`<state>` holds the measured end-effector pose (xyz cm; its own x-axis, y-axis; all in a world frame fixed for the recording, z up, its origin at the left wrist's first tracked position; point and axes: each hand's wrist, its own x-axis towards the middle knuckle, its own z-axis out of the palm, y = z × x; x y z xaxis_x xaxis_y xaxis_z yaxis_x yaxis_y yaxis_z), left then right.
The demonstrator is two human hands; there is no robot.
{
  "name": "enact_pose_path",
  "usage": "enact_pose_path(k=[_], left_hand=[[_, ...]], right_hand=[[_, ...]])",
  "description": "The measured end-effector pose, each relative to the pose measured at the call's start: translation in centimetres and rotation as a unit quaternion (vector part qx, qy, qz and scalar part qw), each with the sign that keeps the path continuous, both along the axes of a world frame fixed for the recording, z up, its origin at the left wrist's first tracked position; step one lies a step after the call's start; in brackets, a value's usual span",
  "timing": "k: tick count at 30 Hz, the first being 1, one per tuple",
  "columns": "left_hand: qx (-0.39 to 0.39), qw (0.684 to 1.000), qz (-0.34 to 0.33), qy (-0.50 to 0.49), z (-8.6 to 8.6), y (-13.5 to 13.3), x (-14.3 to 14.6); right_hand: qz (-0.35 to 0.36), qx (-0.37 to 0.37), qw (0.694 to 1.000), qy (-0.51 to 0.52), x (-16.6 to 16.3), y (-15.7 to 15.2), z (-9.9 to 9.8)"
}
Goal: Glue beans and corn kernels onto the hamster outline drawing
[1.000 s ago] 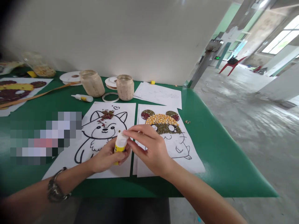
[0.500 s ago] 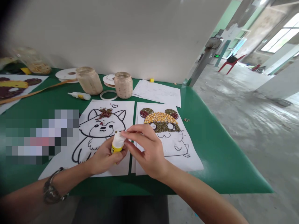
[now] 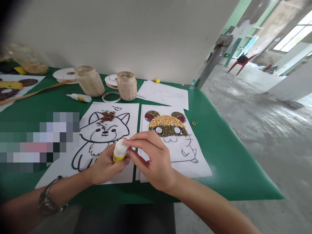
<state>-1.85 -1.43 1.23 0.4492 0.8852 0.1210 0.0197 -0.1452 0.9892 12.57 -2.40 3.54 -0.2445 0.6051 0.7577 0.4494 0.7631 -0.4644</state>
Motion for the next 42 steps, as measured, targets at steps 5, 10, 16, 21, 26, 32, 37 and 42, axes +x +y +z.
enact_pose_path(k=[5,10,16,21,26,32,37,42], left_hand=[[0.006,1.000,0.002,0.013,0.2,0.1,0.1],[0.001,1.000,0.001,0.015,0.2,0.1,0.1],[-0.010,1.000,0.005,0.022,0.2,0.3,0.0],[-0.019,1.000,-0.003,0.012,0.2,0.3,0.1],[-0.032,0.999,0.011,0.025,0.4,0.5,0.2],[-0.055,0.998,0.020,0.035,0.4,0.5,0.1],[-0.044,0.998,0.016,0.052,0.5,0.3,0.2],[-0.032,0.998,0.014,0.048,0.3,0.4,0.2]], right_hand=[[-0.010,-0.012,1.000,0.003,-0.1,-0.1,0.0],[-0.019,-0.013,1.000,0.006,-0.2,-0.1,0.0],[-0.026,-0.006,1.000,0.001,-0.2,-0.2,0.0],[-0.029,-0.002,1.000,0.005,-0.2,-0.1,0.0],[-0.001,-0.007,1.000,0.017,0.6,-0.3,0.4],[-0.023,-0.067,0.995,0.070,1.1,0.0,0.4],[-0.028,-0.056,0.998,0.026,0.9,0.5,0.3],[-0.031,-0.042,0.999,0.002,0.9,0.6,0.3]])
